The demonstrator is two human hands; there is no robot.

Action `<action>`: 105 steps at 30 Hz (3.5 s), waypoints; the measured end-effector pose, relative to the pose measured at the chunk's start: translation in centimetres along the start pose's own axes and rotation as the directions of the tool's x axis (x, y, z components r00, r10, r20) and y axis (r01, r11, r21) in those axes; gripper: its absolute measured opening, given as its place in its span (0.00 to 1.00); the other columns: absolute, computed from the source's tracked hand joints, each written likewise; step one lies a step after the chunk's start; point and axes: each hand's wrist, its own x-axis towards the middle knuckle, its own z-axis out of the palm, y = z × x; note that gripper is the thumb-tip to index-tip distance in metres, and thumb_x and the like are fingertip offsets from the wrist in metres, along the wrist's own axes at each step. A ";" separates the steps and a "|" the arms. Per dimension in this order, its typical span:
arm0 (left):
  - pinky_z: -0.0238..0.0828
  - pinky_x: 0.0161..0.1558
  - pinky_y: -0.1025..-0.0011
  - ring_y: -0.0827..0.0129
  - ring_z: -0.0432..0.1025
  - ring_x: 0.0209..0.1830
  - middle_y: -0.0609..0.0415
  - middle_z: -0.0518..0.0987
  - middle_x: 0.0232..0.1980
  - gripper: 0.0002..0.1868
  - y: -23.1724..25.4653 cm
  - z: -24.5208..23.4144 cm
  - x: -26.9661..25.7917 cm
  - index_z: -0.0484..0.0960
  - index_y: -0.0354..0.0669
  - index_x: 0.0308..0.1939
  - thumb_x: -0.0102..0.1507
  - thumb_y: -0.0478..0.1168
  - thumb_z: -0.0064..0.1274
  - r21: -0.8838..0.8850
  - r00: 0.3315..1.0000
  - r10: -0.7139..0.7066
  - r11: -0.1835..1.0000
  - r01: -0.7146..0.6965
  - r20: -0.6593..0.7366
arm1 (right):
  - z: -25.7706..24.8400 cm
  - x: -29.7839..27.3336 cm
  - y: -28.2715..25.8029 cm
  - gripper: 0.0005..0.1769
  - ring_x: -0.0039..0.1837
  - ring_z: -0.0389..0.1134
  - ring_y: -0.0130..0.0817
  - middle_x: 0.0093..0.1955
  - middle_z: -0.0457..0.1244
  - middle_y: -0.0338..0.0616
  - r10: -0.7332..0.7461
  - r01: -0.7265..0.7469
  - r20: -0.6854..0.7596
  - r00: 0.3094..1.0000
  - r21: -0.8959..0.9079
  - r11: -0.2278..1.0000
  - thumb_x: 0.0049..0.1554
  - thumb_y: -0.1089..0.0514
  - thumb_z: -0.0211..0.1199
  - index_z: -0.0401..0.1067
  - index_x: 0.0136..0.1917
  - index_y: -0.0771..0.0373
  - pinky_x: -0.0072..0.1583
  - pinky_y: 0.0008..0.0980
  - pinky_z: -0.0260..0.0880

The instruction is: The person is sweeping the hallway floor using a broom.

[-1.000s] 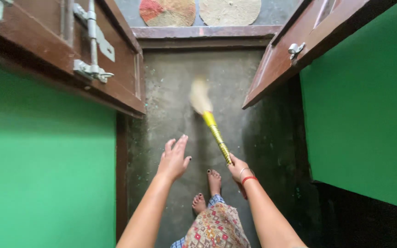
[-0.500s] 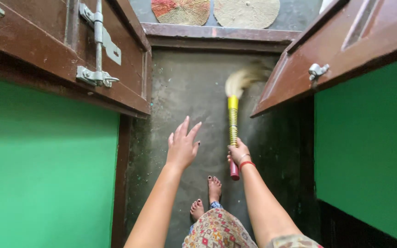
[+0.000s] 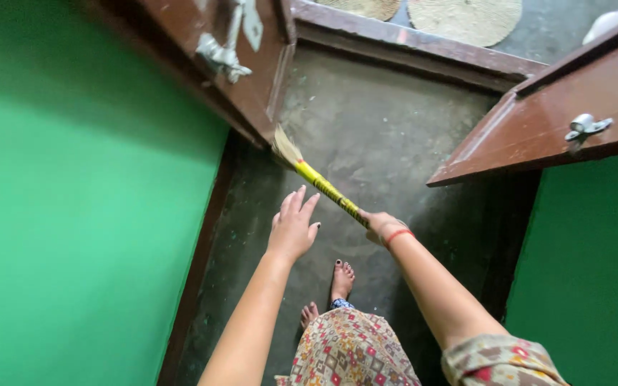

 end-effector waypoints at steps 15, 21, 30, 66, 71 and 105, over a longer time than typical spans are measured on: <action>0.55 0.70 0.46 0.54 0.47 0.80 0.54 0.54 0.80 0.36 -2.1 3.6 -22.1 0.66 0.56 0.73 0.61 0.44 0.59 0.010 1.000 -0.017 1.000 0.017 0.008 | 20.9 -19.3 -1.6 0.47 0.59 0.74 0.43 0.61 0.68 0.49 0.090 -0.041 0.188 0.978 -0.249 0.968 0.59 0.57 0.62 0.44 0.82 0.25 0.57 0.42 0.75; 0.55 0.70 0.46 0.53 0.46 0.80 0.54 0.54 0.80 0.36 -3.2 5.4 -33.9 0.66 0.56 0.72 0.60 0.44 0.60 0.025 1.000 0.005 1.000 -0.005 -0.022 | 36.2 -25.4 2.1 0.42 0.58 0.73 0.46 0.60 0.68 0.47 -0.037 0.093 0.177 0.983 -0.320 0.943 0.63 0.61 0.51 0.47 0.81 0.23 0.57 0.44 0.74; 0.56 0.69 0.43 0.52 0.45 0.81 0.54 0.54 0.80 0.37 0.0 9.4 -44.0 0.65 0.55 0.73 0.60 0.45 0.60 0.025 0.997 0.001 1.000 -0.003 0.077 | 48.8 -42.9 9.2 0.40 0.55 0.71 0.48 0.61 0.60 0.54 -0.154 0.199 0.141 0.978 -0.407 0.892 0.62 0.63 0.47 0.52 0.79 0.23 0.56 0.42 0.73; 0.59 0.69 0.48 0.53 0.48 0.80 0.56 0.58 0.79 0.37 7.5 20.2 -62.7 0.65 0.51 0.72 0.60 0.45 0.59 0.065 0.988 0.035 0.997 -0.045 0.149 | 70.2 -44.0 14.4 0.49 0.60 0.70 0.54 0.56 0.66 0.58 0.222 -0.204 -0.064 0.973 0.209 0.956 0.56 0.56 0.63 0.42 0.82 0.36 0.62 0.48 0.70; 0.60 0.69 0.49 0.53 0.49 0.79 0.57 0.59 0.79 0.37 6.3 18.9 -61.6 0.65 0.50 0.72 0.59 0.45 0.60 0.036 0.990 0.073 0.996 -0.078 0.124 | 67.6 -50.0 11.5 0.38 0.59 0.70 0.55 0.58 0.65 0.56 0.059 -0.030 -0.174 0.983 0.161 0.986 0.59 0.56 0.58 0.53 0.79 0.33 0.60 0.46 0.72; 0.61 0.68 0.47 0.51 0.49 0.79 0.58 0.59 0.79 0.36 -7.9 16.2 -56.0 0.65 0.51 0.72 0.60 0.45 0.59 0.004 0.992 0.020 1.000 -0.021 0.125 | 55.7 -33.1 3.5 0.45 0.64 0.69 0.51 0.65 0.63 0.54 0.066 -0.072 -0.034 0.997 -0.204 0.976 0.62 0.64 0.52 0.42 0.83 0.29 0.62 0.47 0.70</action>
